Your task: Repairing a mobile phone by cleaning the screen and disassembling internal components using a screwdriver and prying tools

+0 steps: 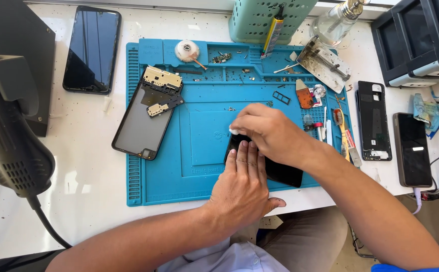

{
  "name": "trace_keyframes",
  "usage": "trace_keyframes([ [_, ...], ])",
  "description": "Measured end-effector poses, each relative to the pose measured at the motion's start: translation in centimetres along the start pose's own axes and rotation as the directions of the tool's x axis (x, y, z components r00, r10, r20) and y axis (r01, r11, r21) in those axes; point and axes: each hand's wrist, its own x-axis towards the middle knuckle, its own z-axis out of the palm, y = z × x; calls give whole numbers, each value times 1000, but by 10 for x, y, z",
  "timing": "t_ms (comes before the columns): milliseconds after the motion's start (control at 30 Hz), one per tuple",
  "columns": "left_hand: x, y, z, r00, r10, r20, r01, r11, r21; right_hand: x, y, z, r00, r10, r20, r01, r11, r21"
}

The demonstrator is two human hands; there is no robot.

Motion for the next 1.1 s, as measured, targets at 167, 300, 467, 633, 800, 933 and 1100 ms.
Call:
trace_keyframes([
  [167, 1, -1, -4, 999, 26, 38, -28, 999, 33, 0, 12, 11, 996, -60, 67, 66, 993, -101],
  [300, 2, -1, -4, 995, 40, 86, -43, 999, 28, -3, 15, 18, 989, -72, 130, 102, 964, -245],
  [467, 1, -2, -2, 996, 49, 74, -51, 998, 23, -2, 13, 18, 984, 31, 175, 35, 932, -362],
  [633, 1, 0, 1, 994, 57, 92, -61, 997, 47, 1, 19, 18, 991, 9, 136, 56, 881, -470],
  [800, 3, -5, -9, 990, 74, 124, -77, 997, 19, 0, 13, 24, 980, -150, 128, 188, 902, -390],
  [933, 0, -1, -1, 996, 60, 71, -64, 996, 58, 0, 25, 19, 991, -89, 98, 125, 873, -471],
  [1100, 2, -3, -4, 994, 68, 81, -74, 994, 76, -6, 20, 22, 974, -224, 43, 224, 896, -383],
])
